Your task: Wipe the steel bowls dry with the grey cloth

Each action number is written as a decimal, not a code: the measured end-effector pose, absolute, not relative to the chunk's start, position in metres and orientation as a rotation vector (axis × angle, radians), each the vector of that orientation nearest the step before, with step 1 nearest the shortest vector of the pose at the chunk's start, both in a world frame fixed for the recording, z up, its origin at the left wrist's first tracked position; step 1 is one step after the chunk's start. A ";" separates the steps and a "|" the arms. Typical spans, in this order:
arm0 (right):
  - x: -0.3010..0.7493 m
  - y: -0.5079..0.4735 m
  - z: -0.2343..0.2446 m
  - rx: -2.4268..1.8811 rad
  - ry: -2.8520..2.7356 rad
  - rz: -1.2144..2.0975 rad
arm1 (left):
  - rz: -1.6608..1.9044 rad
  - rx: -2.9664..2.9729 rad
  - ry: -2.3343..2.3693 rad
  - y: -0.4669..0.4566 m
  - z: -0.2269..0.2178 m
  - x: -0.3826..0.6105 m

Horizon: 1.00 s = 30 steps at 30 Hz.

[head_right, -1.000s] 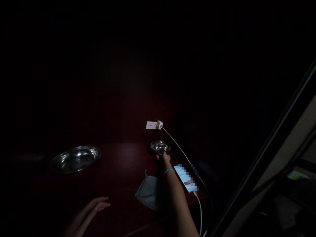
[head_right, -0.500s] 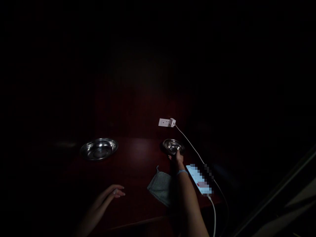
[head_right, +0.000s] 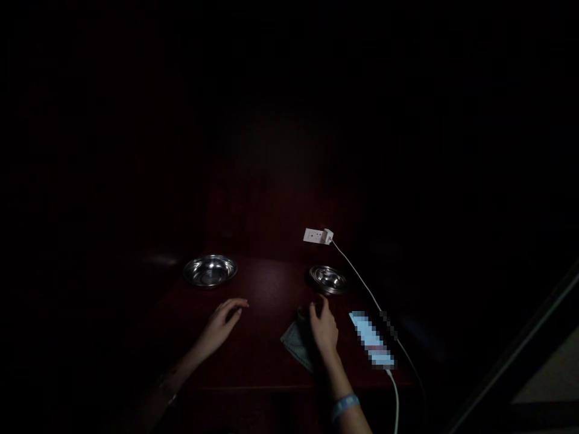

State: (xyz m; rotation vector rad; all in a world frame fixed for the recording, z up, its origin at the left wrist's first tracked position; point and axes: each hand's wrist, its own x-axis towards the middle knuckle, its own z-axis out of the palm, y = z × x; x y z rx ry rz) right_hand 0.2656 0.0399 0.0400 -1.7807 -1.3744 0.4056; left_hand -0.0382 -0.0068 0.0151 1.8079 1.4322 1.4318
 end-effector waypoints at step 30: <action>0.222 -0.039 0.014 -1.776 -1.729 0.201 | 0.449 2.354 1.935 0.029 0.084 -0.144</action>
